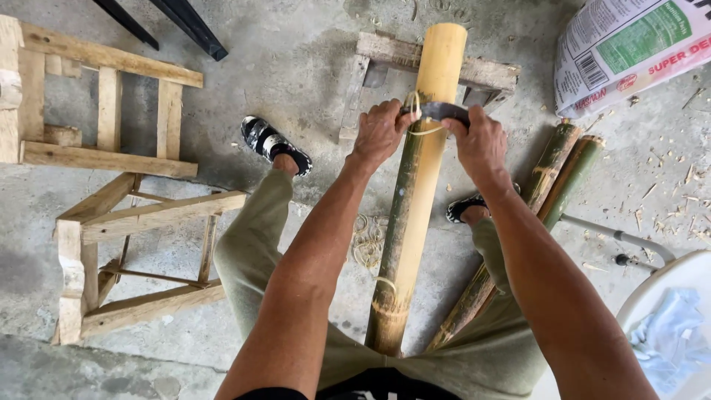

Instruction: The recorder uses a sickle-shaped blade to strip the outer layer and knots from a bamboo pole while sitting and holding it between their legs.

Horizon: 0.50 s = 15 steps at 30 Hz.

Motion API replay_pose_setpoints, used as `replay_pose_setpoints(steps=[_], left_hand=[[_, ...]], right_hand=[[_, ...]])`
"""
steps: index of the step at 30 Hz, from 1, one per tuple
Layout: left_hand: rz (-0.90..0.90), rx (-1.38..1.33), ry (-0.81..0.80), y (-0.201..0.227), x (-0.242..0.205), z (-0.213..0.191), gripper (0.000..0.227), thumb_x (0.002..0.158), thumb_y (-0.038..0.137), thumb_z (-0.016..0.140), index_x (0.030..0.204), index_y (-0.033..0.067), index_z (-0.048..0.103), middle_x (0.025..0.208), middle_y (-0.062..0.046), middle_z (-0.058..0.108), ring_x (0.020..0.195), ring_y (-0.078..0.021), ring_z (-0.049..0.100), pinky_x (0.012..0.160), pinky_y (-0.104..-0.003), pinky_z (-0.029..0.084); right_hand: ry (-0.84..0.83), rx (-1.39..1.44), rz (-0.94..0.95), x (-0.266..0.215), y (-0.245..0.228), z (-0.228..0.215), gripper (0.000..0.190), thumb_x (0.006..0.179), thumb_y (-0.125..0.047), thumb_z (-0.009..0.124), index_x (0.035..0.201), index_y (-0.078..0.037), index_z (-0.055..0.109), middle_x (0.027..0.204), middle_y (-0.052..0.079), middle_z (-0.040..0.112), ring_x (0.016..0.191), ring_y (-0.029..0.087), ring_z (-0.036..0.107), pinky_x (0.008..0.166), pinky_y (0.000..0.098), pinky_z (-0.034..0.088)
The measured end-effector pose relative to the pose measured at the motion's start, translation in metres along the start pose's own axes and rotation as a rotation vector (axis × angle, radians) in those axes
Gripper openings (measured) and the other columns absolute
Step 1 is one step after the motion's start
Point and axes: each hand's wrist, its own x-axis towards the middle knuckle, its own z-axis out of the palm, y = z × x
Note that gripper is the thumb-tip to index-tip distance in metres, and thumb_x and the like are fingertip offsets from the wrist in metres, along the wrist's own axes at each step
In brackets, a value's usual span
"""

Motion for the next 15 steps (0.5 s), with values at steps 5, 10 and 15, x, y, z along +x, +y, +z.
replay_pose_setpoints(steps=[5,10,15], left_hand=[[0.023,-0.043,-0.056,0.008,-0.065,-0.015,0.062,0.101,0.071,0.026,0.093,0.0168,0.054,0.078,-0.002,0.054,0.073,-0.0203,0.047,0.072,-0.045,0.043],[0.096,-0.035,0.004,0.016,-0.155,-0.017,0.057,0.105,0.065,0.026,0.093,0.0160,0.054,0.078,-0.004,0.053,0.075,-0.0218,0.047,0.077,-0.046,0.041],[0.100,-0.133,-0.061,0.023,-0.263,-0.018,0.052,0.109,0.059,0.036,0.098,0.0121,0.055,0.084,-0.009,0.055,0.080,-0.0242,0.051,0.081,-0.046,0.043]], right_hand=[[0.044,-0.075,0.019,-0.070,0.003,0.024,0.044,0.106,-0.048,0.061,0.098,-0.006,0.058,0.071,0.010,0.068,0.038,0.013,0.044,0.029,0.0306,0.039],[0.122,-0.008,-0.078,-0.159,0.010,0.048,0.043,0.110,-0.045,0.056,0.092,-0.006,0.055,0.062,0.004,0.060,0.035,0.009,0.042,0.028,0.0284,0.037],[0.067,-0.020,0.010,-0.275,0.010,0.074,0.044,0.105,-0.046,0.058,0.078,-0.012,0.051,0.052,0.000,0.051,0.035,0.012,0.035,0.029,0.0310,0.031]])
